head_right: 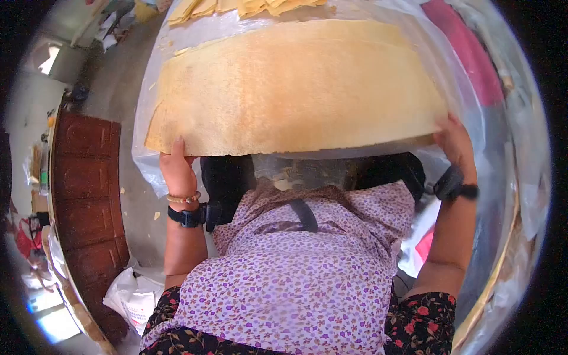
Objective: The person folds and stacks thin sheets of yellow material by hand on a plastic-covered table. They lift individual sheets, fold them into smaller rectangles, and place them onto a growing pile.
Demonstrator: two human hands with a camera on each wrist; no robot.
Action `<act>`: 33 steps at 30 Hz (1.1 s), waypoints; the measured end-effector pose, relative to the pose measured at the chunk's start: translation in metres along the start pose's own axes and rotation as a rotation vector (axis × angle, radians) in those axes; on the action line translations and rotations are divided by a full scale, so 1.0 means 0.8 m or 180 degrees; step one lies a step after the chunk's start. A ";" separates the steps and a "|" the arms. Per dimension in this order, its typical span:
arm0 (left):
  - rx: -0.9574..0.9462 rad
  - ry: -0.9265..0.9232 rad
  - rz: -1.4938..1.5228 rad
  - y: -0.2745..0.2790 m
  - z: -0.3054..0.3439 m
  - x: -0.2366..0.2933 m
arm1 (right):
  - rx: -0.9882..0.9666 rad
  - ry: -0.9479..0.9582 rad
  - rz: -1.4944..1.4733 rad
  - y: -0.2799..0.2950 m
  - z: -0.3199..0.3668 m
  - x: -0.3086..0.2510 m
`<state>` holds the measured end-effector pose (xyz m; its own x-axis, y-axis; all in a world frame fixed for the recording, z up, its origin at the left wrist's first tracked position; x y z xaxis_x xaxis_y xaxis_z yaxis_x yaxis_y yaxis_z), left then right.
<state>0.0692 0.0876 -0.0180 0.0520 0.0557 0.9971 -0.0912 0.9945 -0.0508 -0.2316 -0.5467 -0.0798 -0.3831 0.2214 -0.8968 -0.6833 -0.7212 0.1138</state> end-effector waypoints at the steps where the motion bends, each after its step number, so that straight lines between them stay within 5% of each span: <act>1: -0.0147 0.0205 -0.0006 -0.013 -0.005 -0.009 | -0.0050 0.0154 -0.0084 0.022 -0.018 -0.003; 6: -0.0643 0.0471 0.0079 -0.086 -0.009 -0.031 | 0.0559 0.1749 0.0687 -0.067 0.042 -0.194; 9: -0.0801 0.0568 -0.0083 -0.112 -0.010 -0.045 | 0.0340 0.2470 0.1356 -0.170 0.087 -0.250; 17: -0.1176 0.0907 0.0324 -0.136 0.006 -0.032 | -0.0758 0.2850 0.1498 -0.487 0.151 -0.153; 23: -0.1386 0.1081 0.0317 -0.142 0.013 -0.013 | -0.0812 0.3856 0.2246 -0.523 0.186 -0.145; 33: -0.1243 0.1014 -0.0119 -0.149 0.019 -0.020 | -0.1311 0.4054 0.2590 -0.536 0.194 -0.133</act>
<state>0.0642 -0.0333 -0.0269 0.3545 -0.0170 0.9349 0.2922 0.9518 -0.0935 0.0059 -0.1591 0.0329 0.3522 -0.8279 -0.4365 -0.2701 -0.5365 0.7995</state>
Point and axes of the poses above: each hand's wrist, its own z-axis away from the middle knuckle, its own y-axis out of the back of the hand, x = y × z, the point moved 8 cm from there along -z, towards the middle knuckle, and after that the axes turned 1 degree about y, right-handed, at the moved point
